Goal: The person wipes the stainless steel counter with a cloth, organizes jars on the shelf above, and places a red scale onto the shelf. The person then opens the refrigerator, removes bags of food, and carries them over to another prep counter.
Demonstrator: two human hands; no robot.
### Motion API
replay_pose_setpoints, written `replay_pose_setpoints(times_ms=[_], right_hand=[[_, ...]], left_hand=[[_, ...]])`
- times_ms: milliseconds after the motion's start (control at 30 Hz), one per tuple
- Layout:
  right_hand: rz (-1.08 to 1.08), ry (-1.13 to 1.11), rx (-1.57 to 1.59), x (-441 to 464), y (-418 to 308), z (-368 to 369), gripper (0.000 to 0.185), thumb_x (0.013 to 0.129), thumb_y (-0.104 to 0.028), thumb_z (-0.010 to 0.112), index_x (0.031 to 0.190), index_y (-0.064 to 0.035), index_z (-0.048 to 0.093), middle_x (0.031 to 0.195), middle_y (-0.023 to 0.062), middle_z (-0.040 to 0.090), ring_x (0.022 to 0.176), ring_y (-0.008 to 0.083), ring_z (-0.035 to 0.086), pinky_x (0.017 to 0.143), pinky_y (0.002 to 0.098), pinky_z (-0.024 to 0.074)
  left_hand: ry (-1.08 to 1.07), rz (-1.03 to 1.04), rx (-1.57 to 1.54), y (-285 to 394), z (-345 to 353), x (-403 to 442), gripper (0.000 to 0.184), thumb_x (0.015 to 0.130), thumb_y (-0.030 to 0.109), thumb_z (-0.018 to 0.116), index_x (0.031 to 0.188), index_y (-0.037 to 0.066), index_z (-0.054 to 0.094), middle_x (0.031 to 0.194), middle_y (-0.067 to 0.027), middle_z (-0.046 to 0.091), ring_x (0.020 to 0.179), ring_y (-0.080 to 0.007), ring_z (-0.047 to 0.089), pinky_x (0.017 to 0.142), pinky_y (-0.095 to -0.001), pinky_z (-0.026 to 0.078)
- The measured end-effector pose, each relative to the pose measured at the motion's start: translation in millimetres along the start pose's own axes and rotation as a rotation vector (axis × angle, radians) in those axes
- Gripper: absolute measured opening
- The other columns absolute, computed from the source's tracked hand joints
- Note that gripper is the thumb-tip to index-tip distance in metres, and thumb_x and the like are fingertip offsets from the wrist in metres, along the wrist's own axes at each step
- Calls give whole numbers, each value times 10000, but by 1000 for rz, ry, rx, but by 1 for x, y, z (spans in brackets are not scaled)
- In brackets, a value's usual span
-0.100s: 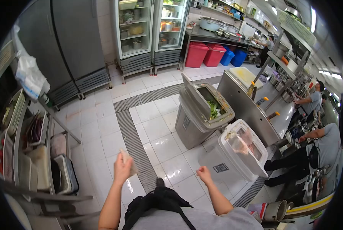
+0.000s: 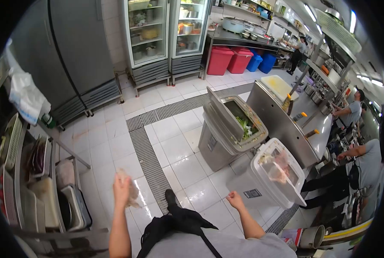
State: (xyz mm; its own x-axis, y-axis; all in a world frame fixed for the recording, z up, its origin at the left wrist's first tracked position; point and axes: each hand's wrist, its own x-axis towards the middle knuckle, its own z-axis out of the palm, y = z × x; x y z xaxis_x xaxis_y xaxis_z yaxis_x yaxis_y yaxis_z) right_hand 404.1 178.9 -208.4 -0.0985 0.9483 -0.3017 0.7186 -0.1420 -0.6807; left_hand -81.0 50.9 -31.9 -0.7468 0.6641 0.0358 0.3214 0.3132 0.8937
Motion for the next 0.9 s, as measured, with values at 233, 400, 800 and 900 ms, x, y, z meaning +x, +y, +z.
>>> replay_pose_setpoints(times_ms=[233,400,800,900], right_hand=[[-279,-236,-360,256,-173,58,267,733,-290,597,820,-39,624,827,166,629,791,346,595,716,424,470],[-700,-233,-237,398,-420,106,231,769,-225,606,895,-32,613,885,166,623,810,324,604,731,399,480],[-398,-101,-74,646,-498,89,223,757,-213,645,882,-30,625,877,148,629,781,288,616,700,364,488],[-130,104,-1,662,-485,37,185,766,-174,651,872,-25,633,805,121,645,679,232,631,623,313,496]], left_hand=[[375,-105,416,-93,-51,191,428,782,168,602,1131,-62,509,988,-212,603,899,-338,588,793,-362,450],[406,-478,-301,-117,-30,254,355,841,224,537,1010,-87,560,824,-172,645,702,-270,630,606,-356,492],[136,-592,-976,-105,140,739,201,848,235,469,922,53,511,891,-73,540,776,-199,552,678,-330,471],[-84,-325,-1070,-5,229,855,267,845,161,460,1074,25,487,1055,-88,542,918,-204,551,768,-322,468]])
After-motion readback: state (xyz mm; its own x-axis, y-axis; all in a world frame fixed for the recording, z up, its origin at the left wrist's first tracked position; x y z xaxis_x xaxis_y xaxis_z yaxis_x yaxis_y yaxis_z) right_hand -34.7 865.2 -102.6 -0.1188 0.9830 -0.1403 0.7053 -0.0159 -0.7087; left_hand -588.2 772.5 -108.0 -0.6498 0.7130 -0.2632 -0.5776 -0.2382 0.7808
